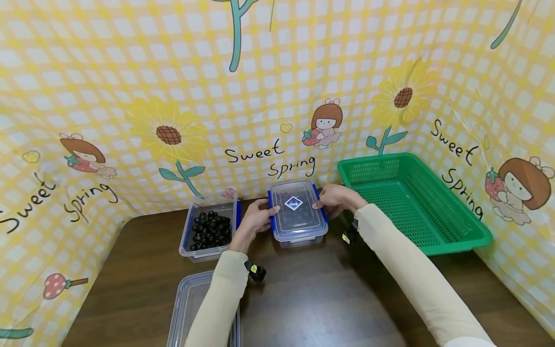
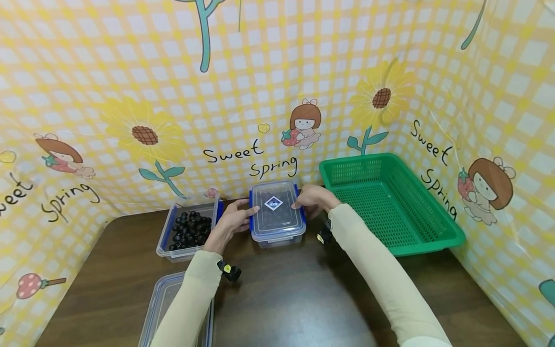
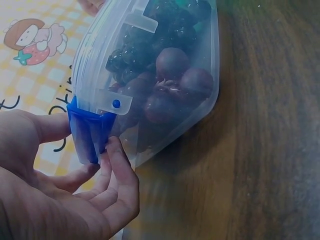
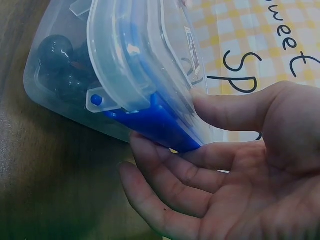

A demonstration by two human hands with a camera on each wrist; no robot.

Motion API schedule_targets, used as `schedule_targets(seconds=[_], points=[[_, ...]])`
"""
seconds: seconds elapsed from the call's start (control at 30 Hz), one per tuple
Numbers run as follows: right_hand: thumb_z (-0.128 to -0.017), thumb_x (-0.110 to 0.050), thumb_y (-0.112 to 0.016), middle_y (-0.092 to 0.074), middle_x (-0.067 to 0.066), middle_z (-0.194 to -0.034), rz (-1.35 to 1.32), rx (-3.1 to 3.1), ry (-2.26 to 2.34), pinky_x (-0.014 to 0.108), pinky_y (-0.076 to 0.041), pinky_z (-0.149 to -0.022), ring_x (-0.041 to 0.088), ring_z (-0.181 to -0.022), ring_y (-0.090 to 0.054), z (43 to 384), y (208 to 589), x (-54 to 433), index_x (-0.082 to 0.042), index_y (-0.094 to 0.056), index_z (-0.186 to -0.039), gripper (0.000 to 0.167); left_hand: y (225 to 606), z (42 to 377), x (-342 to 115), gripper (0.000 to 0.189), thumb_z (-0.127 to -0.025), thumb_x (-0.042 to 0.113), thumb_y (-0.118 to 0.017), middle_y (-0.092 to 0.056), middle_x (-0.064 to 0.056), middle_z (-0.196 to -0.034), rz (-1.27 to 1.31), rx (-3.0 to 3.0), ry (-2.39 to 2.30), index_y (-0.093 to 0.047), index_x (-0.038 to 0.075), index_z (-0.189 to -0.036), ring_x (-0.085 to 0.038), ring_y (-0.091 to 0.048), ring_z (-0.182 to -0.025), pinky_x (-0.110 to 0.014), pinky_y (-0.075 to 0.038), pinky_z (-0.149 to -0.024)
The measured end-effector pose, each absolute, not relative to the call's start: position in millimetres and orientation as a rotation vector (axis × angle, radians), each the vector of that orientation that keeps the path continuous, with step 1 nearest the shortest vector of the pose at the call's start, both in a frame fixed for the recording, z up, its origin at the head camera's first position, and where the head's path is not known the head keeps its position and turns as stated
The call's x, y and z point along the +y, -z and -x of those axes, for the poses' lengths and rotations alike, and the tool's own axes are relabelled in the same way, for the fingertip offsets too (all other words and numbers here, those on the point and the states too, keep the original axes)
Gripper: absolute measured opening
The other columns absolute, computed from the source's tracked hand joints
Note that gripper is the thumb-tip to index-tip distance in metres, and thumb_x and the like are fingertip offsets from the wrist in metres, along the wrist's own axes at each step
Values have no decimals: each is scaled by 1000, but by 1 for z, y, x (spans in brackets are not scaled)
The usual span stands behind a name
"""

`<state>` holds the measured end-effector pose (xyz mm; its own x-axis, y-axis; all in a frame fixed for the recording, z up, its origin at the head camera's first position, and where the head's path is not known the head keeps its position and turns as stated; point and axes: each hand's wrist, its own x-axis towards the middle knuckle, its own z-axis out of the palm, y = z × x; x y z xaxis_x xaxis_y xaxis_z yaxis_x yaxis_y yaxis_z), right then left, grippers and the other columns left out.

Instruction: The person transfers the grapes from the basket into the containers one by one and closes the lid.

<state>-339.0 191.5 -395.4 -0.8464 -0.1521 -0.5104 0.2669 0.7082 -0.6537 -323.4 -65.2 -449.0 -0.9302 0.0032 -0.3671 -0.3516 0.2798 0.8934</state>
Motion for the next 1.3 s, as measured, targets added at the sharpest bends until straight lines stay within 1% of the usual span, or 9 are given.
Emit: schedule_targets(seconds=[0.3,0.43,0.57,0.7,0.77,0.87,1.0,1.13,1.3], points=[[-106,-24,-62,-68,17,-117,22,2408,871,50,-65,-89,32,-100,-73,336,388,185,-2,-60,-119,25,441,315,-73,72,-101,32,-72,-61,-21,-142,232,2352,-1625,-40,4,-159,-34,-68,-122,-50,-55,-111],[-106,-31,-62,-59,10,-101,103,2507,611,45,-64,-72,30,-86,-68,323,371,179,-3,-55,-130,38,420,295,-78,67,-105,38,-65,-58,-21,-147,67,2489,-1431,-41,5,-158,-36,-61,-132,-53,-50,-114],[-105,-34,-63,-43,-1,-70,304,2604,550,30,-44,-54,16,-56,-44,296,349,163,-7,-57,-95,29,389,264,-97,55,-106,42,-61,-64,-15,-142,-196,2587,-1239,-53,11,-151,-32,-63,-128,-49,-54,-105],[-105,-33,-65,-35,-5,-59,541,2622,678,27,-33,-54,11,-51,-31,260,334,150,-16,-46,-71,43,365,232,-133,46,-108,40,-60,-73,-10,-122,-444,2605,-1154,-61,12,-143,-22,-69,-108,-38,-58,-88],[-106,-31,-65,-38,-5,-59,635,2563,765,27,-34,-55,10,-51,-34,243,332,144,-14,-53,-73,38,358,218,-156,43,-108,39,-60,-74,-9,-116,-491,2612,-1144,-63,11,-140,-18,-69,-100,-34,-57,-83],[-105,-29,-66,-57,-6,-69,718,2443,886,26,-44,-62,9,-61,-51,222,337,136,-7,-71,-97,25,357,199,-192,39,-107,38,-61,-75,-8,-110,-492,2627,-1131,-66,10,-134,-12,-69,-94,-30,-58,-80],[-104,-27,-67,-77,2,-100,711,2263,1046,32,-60,-77,19,-87,-74,201,358,123,-1,-69,-130,37,373,177,-240,40,-108,34,-61,-72,-9,-102,-441,2564,-1137,-66,2,-132,-10,-66,-86,-27,-58,-72],[-103,-21,-68,-78,12,-108,664,2103,1191,35,-64,-80,29,-92,-77,187,387,105,1,-69,-128,33,398,161,-284,48,-110,31,-57,-66,-13,-101,-378,2403,-1160,-58,-8,-138,-10,-61,-81,-30,-58,-70],[-102,-11,-67,-76,25,-106,578,1862,1370,37,-66,-78,30,-87,-77,169,425,73,6,-70,-120,25,425,151,-330,49,-112,22,-51,-68,-19,-117,-370,2261,-1170,-48,-17,-143,-14,-65,-87,-32,-61,-74]])
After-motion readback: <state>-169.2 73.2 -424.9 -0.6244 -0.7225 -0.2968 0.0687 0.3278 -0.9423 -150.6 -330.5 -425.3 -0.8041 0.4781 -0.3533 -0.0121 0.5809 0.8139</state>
